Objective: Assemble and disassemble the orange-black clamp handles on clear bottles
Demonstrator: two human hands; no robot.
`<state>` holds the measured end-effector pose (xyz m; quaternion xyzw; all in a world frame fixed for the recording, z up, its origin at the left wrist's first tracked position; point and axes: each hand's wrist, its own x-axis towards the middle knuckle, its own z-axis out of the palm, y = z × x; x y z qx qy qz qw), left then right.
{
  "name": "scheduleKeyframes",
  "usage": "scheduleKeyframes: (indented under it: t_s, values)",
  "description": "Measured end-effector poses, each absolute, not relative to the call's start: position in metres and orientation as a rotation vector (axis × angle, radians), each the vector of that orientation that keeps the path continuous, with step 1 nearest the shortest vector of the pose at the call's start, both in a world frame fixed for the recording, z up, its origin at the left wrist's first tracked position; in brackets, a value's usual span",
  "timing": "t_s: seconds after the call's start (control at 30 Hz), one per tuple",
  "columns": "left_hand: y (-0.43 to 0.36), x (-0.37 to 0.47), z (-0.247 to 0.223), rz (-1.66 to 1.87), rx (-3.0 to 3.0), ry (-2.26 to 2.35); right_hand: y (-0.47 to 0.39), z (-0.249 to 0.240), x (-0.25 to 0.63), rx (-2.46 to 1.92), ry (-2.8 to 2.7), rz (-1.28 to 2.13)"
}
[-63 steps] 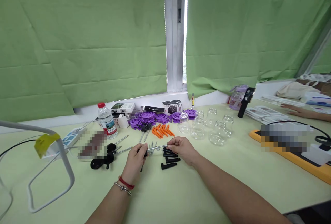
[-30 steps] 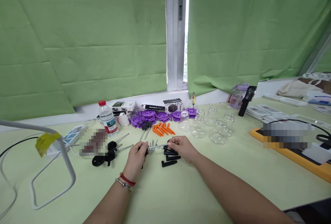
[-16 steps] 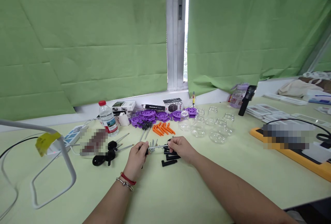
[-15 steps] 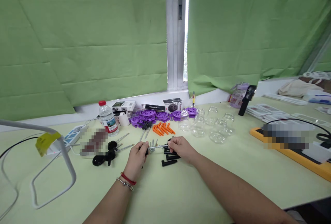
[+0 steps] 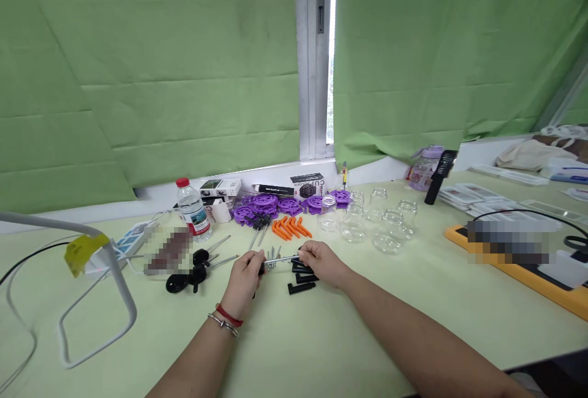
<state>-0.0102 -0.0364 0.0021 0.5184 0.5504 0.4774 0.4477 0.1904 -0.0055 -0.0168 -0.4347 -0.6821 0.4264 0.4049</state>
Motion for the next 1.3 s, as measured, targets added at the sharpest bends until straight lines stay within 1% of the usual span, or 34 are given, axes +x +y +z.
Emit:
scheduleKeyframes:
  t_s: [0.23,0.53,0.77,1.3]
  values:
    - [-0.0353,-0.0120,0.0035,1.208,1.247,1.352,-0.0093,-0.0096,0.1871,-0.993,-1.535,1.153]
    - [-0.0354,-0.0132,0.0048,1.221,1.280,1.368,-0.0080,-0.0135,0.1895,-0.988,-1.412,1.237]
    - [-0.0358,-0.0120,0.0050,1.224,1.290,1.357,-0.0074,-0.0142,0.1905,-0.984,-1.407,1.244]
    - [-0.0367,-0.0113,0.0049,1.221,1.263,1.360,-0.0073,-0.0131,0.1933,-1.044,-1.530,1.139]
